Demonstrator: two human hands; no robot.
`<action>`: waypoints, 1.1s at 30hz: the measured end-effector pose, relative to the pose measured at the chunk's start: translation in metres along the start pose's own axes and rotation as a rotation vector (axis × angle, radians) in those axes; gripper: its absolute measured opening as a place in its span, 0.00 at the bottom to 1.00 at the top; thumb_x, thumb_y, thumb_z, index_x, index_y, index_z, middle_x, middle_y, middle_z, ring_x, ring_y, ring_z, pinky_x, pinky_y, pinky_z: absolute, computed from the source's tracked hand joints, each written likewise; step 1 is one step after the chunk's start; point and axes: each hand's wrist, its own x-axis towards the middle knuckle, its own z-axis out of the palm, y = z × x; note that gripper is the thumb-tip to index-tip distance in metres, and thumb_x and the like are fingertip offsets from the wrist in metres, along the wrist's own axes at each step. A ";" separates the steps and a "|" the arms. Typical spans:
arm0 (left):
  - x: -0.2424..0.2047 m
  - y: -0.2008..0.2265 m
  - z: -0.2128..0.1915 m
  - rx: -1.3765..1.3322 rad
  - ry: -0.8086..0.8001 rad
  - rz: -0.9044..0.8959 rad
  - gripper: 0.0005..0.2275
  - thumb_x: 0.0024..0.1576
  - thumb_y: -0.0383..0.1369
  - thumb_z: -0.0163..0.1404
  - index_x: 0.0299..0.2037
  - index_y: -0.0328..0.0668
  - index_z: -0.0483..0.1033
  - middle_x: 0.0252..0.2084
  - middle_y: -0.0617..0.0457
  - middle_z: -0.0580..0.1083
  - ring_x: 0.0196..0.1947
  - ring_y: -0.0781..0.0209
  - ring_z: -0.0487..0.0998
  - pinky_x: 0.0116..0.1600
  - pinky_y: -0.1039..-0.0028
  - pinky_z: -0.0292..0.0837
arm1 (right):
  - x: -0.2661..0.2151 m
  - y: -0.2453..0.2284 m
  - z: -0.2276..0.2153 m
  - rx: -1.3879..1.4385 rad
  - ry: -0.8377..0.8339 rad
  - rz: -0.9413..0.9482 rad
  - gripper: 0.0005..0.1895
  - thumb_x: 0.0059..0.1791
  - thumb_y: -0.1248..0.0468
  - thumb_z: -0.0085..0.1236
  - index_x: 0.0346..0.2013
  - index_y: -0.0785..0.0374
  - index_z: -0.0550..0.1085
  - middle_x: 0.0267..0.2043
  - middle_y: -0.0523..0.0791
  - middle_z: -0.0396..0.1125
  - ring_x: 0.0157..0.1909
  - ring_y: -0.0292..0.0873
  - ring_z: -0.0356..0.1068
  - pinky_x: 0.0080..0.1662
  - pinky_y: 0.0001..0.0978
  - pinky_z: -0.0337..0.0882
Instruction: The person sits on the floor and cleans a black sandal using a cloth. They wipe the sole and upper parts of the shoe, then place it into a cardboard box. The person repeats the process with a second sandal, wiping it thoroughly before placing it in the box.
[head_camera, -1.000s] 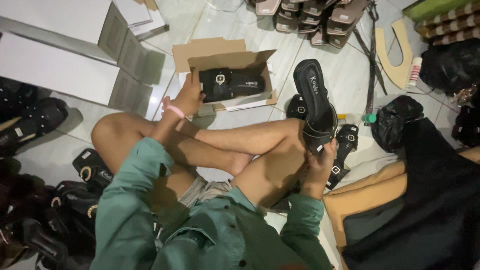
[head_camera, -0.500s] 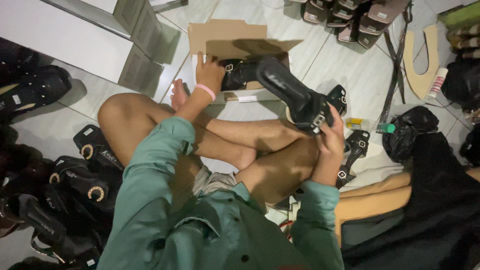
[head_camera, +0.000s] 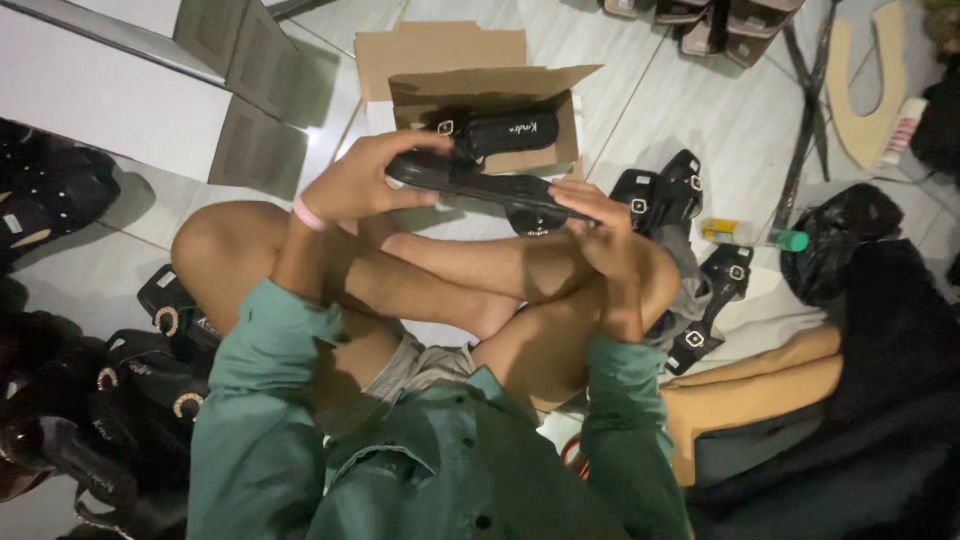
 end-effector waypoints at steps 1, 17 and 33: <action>-0.001 0.002 0.005 0.029 0.019 -0.031 0.25 0.50 0.31 0.65 0.59 0.43 0.74 0.56 0.49 0.77 0.56 0.53 0.78 0.61 0.68 0.72 | 0.001 -0.004 0.001 0.010 0.002 -0.008 0.27 0.40 0.84 0.55 0.52 0.67 0.77 0.57 0.53 0.73 0.65 0.54 0.71 0.68 0.43 0.69; 0.011 0.011 0.011 0.035 0.051 -0.009 0.22 0.61 0.34 0.62 0.64 0.43 0.71 0.54 0.47 0.78 0.51 0.54 0.83 0.57 0.67 0.77 | -0.014 0.023 0.001 0.012 0.190 0.215 0.22 0.48 0.77 0.62 0.57 0.68 0.75 0.55 0.53 0.73 0.59 0.49 0.73 0.62 0.38 0.74; 0.009 -0.018 0.026 -0.373 -0.001 -0.415 0.24 0.60 0.43 0.57 0.63 0.42 0.68 0.44 0.55 0.73 0.30 0.73 0.72 0.29 0.82 0.67 | -0.010 0.022 -0.012 0.550 0.329 0.442 0.47 0.45 0.43 0.66 0.67 0.73 0.66 0.63 0.50 0.65 0.53 0.45 0.75 0.44 0.36 0.81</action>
